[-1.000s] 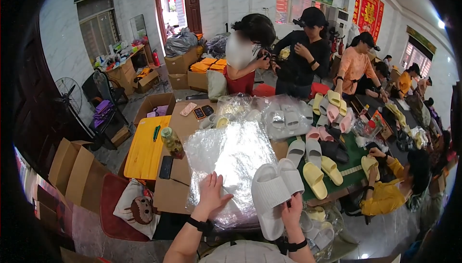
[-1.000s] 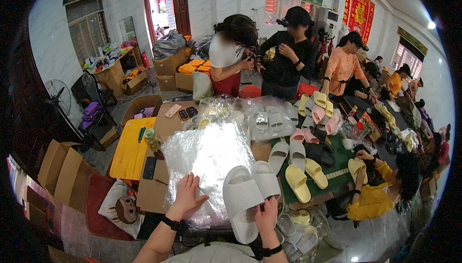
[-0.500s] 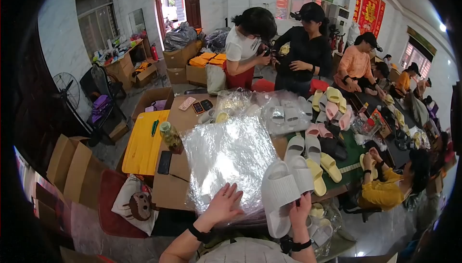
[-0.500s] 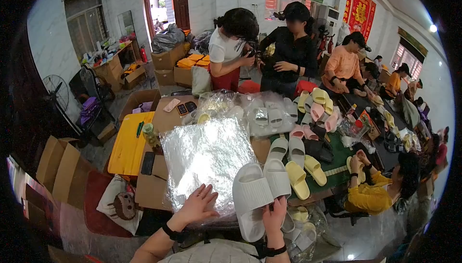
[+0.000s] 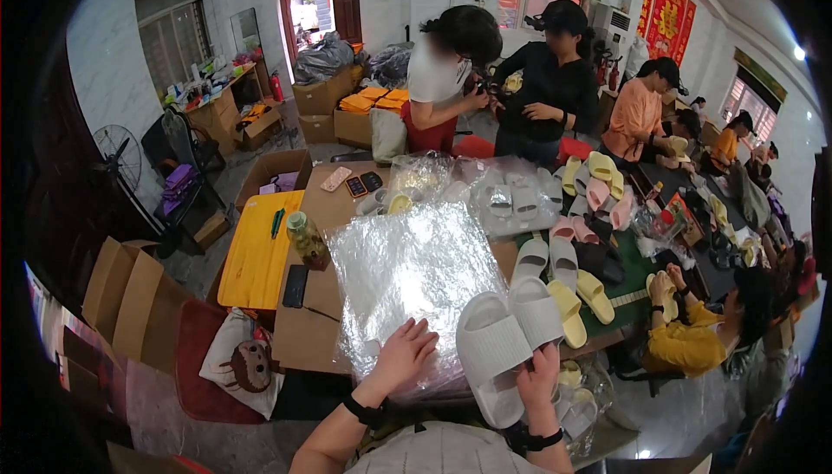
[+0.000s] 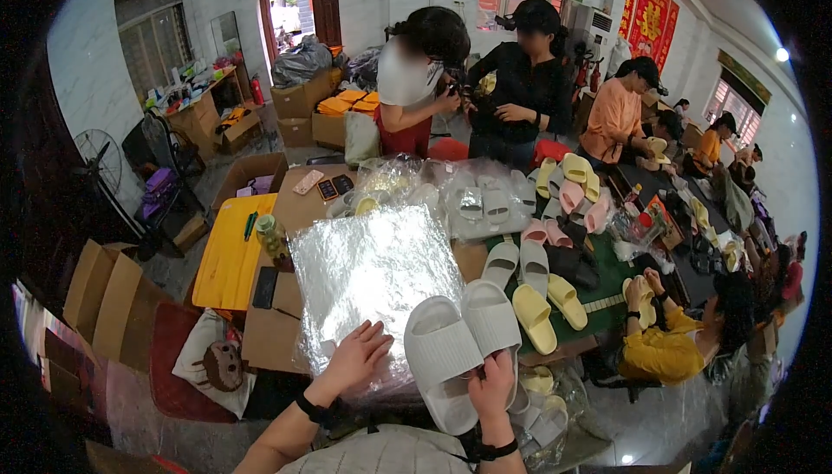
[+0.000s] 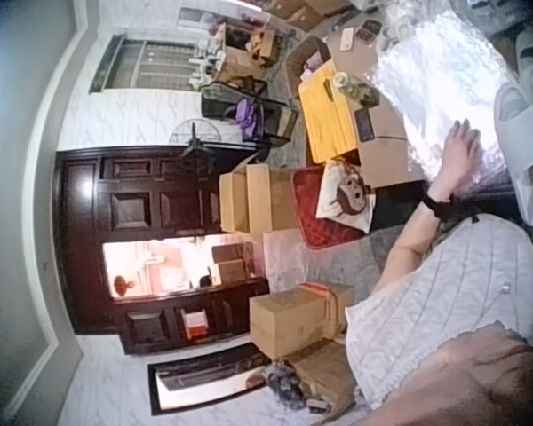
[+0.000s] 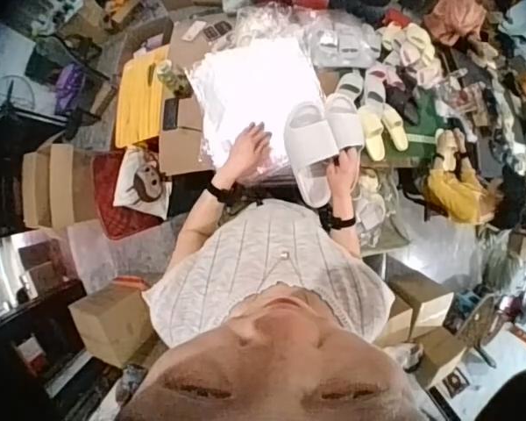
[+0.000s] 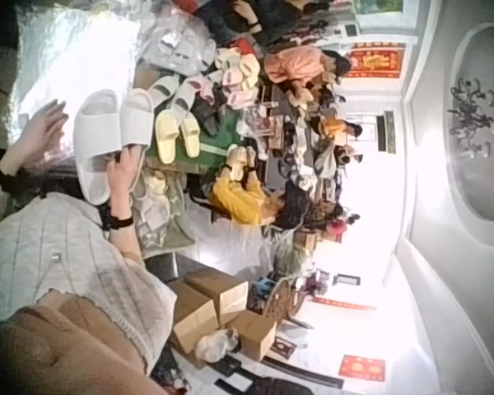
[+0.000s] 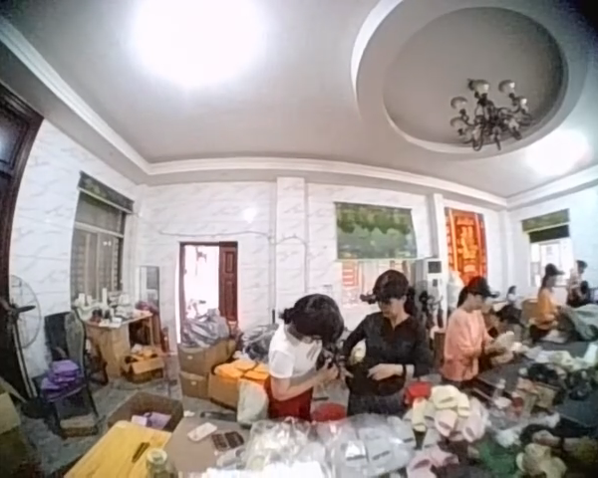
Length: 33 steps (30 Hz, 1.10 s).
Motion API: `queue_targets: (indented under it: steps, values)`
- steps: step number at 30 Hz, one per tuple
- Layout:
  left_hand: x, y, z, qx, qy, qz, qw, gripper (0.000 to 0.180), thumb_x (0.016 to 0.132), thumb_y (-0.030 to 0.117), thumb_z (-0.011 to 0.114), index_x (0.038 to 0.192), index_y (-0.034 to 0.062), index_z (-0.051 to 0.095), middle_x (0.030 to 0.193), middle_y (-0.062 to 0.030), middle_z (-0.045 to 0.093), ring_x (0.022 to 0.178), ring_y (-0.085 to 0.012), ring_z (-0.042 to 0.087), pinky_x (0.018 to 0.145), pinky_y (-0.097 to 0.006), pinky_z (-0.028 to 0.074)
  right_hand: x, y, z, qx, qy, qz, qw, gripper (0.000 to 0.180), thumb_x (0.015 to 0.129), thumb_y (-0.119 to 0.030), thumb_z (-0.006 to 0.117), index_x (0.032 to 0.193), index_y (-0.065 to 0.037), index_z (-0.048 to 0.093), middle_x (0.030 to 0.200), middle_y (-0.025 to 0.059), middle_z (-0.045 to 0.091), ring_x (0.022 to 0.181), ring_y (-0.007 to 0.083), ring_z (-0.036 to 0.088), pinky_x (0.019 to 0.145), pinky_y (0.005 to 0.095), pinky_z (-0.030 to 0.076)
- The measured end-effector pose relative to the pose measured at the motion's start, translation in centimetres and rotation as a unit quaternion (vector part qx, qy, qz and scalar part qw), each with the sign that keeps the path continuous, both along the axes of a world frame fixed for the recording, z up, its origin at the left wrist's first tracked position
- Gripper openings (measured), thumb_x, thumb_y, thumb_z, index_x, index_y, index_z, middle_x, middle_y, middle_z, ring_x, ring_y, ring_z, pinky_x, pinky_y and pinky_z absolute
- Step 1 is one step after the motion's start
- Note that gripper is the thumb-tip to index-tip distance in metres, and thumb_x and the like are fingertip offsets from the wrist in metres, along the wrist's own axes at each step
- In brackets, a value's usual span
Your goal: The recorder is packing various pairs of slides/sandals into plastic bags at a manufacturing workstation.
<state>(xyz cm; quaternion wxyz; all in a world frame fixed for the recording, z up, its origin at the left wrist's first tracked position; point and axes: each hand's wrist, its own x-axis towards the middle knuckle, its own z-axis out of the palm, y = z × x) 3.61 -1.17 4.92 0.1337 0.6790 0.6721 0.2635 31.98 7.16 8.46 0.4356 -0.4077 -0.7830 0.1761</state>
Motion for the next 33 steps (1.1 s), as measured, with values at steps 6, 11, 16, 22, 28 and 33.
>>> queue_targets:
  steps: [6,11,16,22,28,33]
  values:
    - [0.4,0.2,1.5,0.033,-0.122,0.06,0.99,0.032,0.1,0.023,0.055,0.125,0.0069,0.067,0.133,-0.0196,0.062,0.131,-0.0386,0.051,0.113,-0.045,0.039,1.8,-0.6,0.9,0.027,-0.098,0.055,0.993,0.037,0.068,-0.006,0.073,0.105,-0.003,0.069,0.109,0.0177,0.062,0.096,0.0395,0.061,0.078,0.0462,0.051]
    - [-0.1,1.1,1.3,0.036,-0.286,0.093,0.953,0.033,0.103,0.022,0.051,0.128,0.0076,0.066,0.135,-0.0217,0.06,0.134,-0.0361,0.05,0.112,-0.042,0.039,2.7,-2.5,0.9,-0.03,-0.13,0.164,0.977,0.041,0.069,-0.015,0.078,0.108,-0.007,0.071,0.112,0.0162,0.063,0.103,0.0376,0.062,0.083,0.045,0.054]
    - [-0.1,2.3,2.1,-0.005,-0.365,0.117,0.923,0.035,0.104,0.024,0.049,0.129,0.0032,0.064,0.133,-0.0217,0.062,0.129,-0.0367,0.054,0.108,-0.038,0.041,1.9,-3.7,0.8,-0.102,-0.166,0.253,0.948,0.044,0.077,-0.018,0.074,0.118,-0.007,0.066,0.116,0.0157,0.061,0.105,0.0365,0.061,0.085,0.0429,0.054]
    - [0.0,3.2,2.3,0.004,-0.349,0.119,0.93,0.035,0.105,0.024,0.049,0.129,0.0039,0.064,0.133,-0.0254,0.06,0.127,-0.0379,0.055,0.107,-0.038,0.042,0.8,-3.6,1.2,-0.086,-0.146,0.293,0.941,0.043,0.078,-0.015,0.071,0.119,-0.004,0.064,0.118,0.0168,0.059,0.105,0.0376,0.061,0.085,0.0433,0.054]
    - [-0.3,2.3,2.6,0.013,-0.283,0.019,0.959,0.034,0.102,0.024,0.051,0.131,0.0104,0.064,0.137,-0.025,0.057,0.132,-0.0408,0.05,0.109,-0.043,0.04,1.0,-2.3,0.1,-0.117,-0.177,0.194,0.958,0.027,0.079,-0.013,0.068,0.101,0.0,0.062,0.109,0.0189,0.057,0.095,0.0399,0.06,0.079,0.0472,0.052]
    - [0.9,1.2,3.8,0.05,-0.111,-0.002,0.993,0.035,0.1,0.024,0.055,0.132,0.0162,0.065,0.144,-0.0218,0.053,0.134,-0.0475,0.044,0.111,-0.048,0.038,-0.3,-2.9,0.8,-0.087,-0.223,0.147,0.96,0.024,0.08,-0.016,0.069,0.096,0.0,0.06,0.102,0.0175,0.056,0.092,0.0381,0.059,0.075,0.0462,0.052]
